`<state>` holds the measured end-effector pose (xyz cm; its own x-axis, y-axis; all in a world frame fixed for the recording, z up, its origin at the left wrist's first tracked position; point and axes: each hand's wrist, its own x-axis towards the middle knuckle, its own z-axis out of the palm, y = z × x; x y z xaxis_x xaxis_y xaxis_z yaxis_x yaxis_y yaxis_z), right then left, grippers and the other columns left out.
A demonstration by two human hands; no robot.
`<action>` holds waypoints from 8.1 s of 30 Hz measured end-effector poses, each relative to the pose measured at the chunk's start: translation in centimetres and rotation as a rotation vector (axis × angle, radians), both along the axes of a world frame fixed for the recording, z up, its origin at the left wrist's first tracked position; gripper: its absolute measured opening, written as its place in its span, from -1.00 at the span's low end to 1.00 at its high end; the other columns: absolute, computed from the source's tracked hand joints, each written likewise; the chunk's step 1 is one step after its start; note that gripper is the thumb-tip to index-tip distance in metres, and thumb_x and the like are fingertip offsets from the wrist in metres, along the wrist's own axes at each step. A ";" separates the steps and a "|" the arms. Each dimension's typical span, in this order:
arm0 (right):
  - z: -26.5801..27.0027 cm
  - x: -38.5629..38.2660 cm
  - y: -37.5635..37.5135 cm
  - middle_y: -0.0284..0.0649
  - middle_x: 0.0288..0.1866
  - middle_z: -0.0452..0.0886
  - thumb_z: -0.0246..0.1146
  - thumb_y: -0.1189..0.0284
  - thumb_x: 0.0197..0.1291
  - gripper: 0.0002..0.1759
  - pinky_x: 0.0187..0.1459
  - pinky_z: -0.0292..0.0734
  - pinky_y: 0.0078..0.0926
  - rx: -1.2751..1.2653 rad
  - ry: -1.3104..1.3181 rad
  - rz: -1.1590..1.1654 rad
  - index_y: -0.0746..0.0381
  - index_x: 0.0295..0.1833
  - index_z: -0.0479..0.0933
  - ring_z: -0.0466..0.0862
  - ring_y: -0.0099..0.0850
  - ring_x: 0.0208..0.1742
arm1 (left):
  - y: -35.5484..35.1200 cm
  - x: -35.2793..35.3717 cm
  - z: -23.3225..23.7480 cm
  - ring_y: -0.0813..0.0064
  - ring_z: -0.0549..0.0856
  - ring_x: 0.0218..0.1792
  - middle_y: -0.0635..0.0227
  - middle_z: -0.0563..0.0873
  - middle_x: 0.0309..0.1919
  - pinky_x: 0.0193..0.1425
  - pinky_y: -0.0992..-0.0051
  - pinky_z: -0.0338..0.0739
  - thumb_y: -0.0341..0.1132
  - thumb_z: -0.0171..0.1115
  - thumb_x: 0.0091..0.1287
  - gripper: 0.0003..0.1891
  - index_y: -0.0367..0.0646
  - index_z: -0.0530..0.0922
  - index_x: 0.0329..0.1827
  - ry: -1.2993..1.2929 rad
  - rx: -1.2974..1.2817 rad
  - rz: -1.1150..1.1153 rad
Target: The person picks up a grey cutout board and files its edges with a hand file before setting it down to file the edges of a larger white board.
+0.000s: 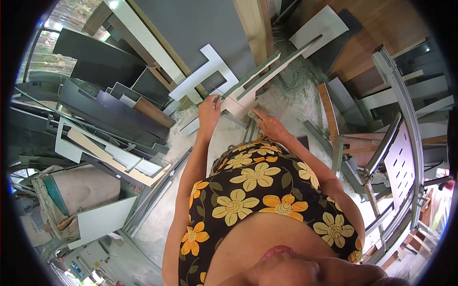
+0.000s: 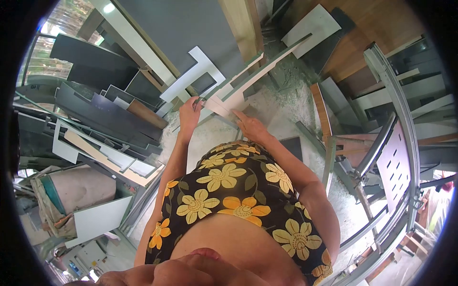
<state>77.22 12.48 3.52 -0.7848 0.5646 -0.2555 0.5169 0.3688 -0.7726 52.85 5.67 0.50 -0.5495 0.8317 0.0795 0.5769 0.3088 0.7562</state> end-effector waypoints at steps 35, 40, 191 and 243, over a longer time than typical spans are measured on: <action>-0.6 -3.6 -2.8 0.11 0.13 0.48 -0.17 0.39 0.34 -0.55 0.05 0.43 -0.10 0.046 0.046 -0.160 0.14 0.33 0.25 0.54 0.09 0.01 | 2.0 0.0 0.5 -0.02 0.66 -0.30 -0.02 0.67 -0.41 -0.21 0.16 0.53 -0.32 0.30 0.13 -0.82 -0.22 0.62 -0.27 0.256 -0.098 -0.180; -0.8 -2.3 -4.0 0.16 0.02 0.52 -0.06 0.42 0.32 -0.53 -0.01 0.45 -0.09 0.064 0.060 -0.201 0.11 0.35 0.25 0.55 0.11 -0.04 | 2.3 -0.4 0.4 -0.01 0.67 -0.29 -0.01 0.68 -0.38 -0.19 0.18 0.53 -0.30 0.31 0.13 -0.81 -0.22 0.62 -0.26 0.196 -0.181 -0.162; -4.5 -3.2 6.7 0.18 -0.10 0.55 -0.09 0.40 0.30 -0.52 -0.08 0.45 0.00 0.170 -0.013 -0.293 0.06 0.35 0.19 0.55 0.14 -0.11 | 3.6 1.2 -0.8 0.06 0.68 -0.22 0.04 0.70 -0.29 -0.10 0.22 0.58 -0.28 0.34 0.07 -0.72 -0.09 0.68 -0.13 0.248 -0.341 -0.095; -2.7 7.9 10.3 0.12 -0.08 0.58 -0.01 0.43 0.28 -0.47 -0.05 0.50 -0.07 0.321 0.005 -0.267 -0.03 0.39 0.21 0.59 0.08 -0.11 | 3.8 0.4 -0.9 0.09 0.69 -0.25 0.10 0.71 -0.29 -0.14 0.25 0.57 -0.27 0.37 0.05 -0.72 -0.06 0.68 -0.14 0.290 -0.376 -0.089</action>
<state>85.13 22.76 0.79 -0.6008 0.7989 -0.0297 0.6234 0.4449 -0.6430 53.22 9.50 -0.37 -0.4746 0.8750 -0.0960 0.7841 0.4697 0.4057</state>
